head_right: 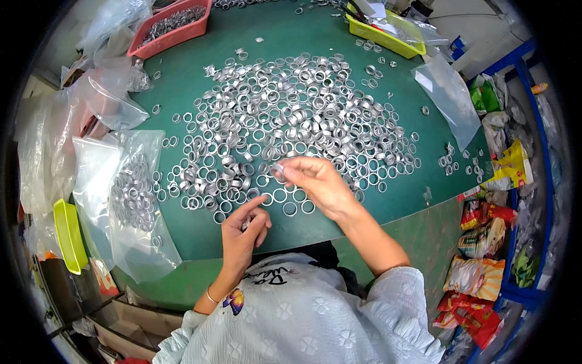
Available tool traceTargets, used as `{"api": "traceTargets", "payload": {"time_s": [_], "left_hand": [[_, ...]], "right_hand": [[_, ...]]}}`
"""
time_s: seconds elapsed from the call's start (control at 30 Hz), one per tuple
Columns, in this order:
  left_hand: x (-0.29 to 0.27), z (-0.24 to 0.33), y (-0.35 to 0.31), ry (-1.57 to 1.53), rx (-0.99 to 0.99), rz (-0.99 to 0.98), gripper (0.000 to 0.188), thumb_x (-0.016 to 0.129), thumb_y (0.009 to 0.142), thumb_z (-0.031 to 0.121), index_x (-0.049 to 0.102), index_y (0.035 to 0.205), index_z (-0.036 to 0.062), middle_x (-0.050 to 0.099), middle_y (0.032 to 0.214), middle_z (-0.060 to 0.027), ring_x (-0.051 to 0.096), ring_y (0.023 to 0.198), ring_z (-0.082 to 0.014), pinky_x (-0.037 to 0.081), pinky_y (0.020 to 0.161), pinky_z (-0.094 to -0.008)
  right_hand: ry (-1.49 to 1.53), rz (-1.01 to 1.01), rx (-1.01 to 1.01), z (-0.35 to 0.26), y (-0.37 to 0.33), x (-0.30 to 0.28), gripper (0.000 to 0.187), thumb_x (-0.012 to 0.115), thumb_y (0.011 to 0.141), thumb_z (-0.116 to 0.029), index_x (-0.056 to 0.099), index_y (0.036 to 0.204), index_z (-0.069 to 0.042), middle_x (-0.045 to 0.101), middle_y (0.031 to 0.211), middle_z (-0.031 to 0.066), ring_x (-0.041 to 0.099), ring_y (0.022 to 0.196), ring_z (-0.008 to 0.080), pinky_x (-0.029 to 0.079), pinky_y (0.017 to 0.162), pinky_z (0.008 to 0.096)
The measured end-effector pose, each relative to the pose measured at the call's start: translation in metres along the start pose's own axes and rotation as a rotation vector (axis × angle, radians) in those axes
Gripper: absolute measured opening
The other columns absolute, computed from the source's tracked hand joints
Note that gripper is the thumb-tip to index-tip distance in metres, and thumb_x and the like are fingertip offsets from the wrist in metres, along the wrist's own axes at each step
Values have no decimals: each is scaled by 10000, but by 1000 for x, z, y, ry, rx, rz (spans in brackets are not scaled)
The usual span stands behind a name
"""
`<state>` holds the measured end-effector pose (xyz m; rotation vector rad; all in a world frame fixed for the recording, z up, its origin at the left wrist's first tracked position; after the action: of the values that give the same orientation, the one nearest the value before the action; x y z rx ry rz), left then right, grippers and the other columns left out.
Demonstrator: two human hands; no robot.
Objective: The person sorts through a large pile of small metal ring-like parts on a green table by hand, picking up individual rings to check them and then placing them into stacks or bags.
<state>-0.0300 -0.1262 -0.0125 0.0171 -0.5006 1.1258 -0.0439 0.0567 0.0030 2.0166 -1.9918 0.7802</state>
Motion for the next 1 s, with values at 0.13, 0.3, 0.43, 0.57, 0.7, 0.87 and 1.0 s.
{"api": "traceTargets", "payload": {"time_s": [0.13, 0.3, 0.43, 0.57, 0.7, 0.87, 1.0], "left_hand": [[8, 7, 8, -100, 49, -33, 392, 574, 844, -6, 512, 1231, -1, 594, 819, -62, 474, 546, -61, 357, 450, -174], [10, 3, 7, -101, -52, -12, 382, 578, 845, 8, 520, 1222, -4, 618, 870, -79, 480, 566, -67, 361, 456, -175], [14, 7, 11, -207, -81, -63, 382, 571, 879, 90, 495, 1243, 3, 619, 955, -107, 432, 547, -56, 333, 452, -168], [8, 0, 7, -762, -248, -297, 452, 510, 928, 243, 408, 1298, 4, 560, 1069, -133, 304, 488, -41, 271, 416, -168], [9, -8, 8, -992, -393, -342, 440, 378, 978, 314, 429, 1261, -20, 495, 843, -71, 307, 460, -28, 256, 378, -159], [13, -12, 10, -1010, -427, -312, 443, 360, 980, 331, 429, 1235, -24, 471, 819, -50, 289, 427, -27, 250, 359, -162], [15, -12, 9, -1040, -453, -264, 451, 326, 984, 361, 447, 1201, -16, 476, 807, -45, 300, 412, -29, 249, 337, -169]], "right_hand": [[-315, -54, -213, 4, -18, 21, 138, 598, 818, 19, 648, 947, 27, 603, 1044, 86, 549, 972, 161, 441, 830, 279], [-952, -56, -572, -8, -31, 36, 172, 653, 720, 42, 665, 885, -9, 610, 1009, 91, 549, 906, 230, 439, 815, 338], [-1050, 111, -627, -22, -36, 12, 219, 673, 706, 7, 653, 923, -20, 613, 1051, 88, 567, 978, 238, 432, 863, 354], [-1462, 731, -665, -48, -37, -74, 302, 624, 816, -143, 591, 1090, -21, 543, 1184, 156, 474, 1138, 309, 344, 972, 388], [-1717, 919, -440, -28, -36, -130, 417, 572, 861, -302, 542, 1177, -31, 427, 1310, 183, 362, 1238, 331, 236, 1012, 477], [-1695, 759, -455, -1, -19, -91, 528, 603, 822, -347, 473, 1247, -62, 402, 1273, 234, 333, 1222, 398, 192, 1028, 517], [-1633, 542, -540, 8, -3, -33, 580, 615, 809, -382, 438, 1274, -84, 361, 1323, 220, 325, 1235, 402, 246, 1002, 535]]}}
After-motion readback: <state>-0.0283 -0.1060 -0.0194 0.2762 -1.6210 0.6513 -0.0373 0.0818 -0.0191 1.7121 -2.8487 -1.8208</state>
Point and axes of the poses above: each hand's wrist, its own y-axis towards the middle knuckle, its own x-axis out of the palm, z = x × y, the point moved 3 cm from there along y, towards the middle knuckle
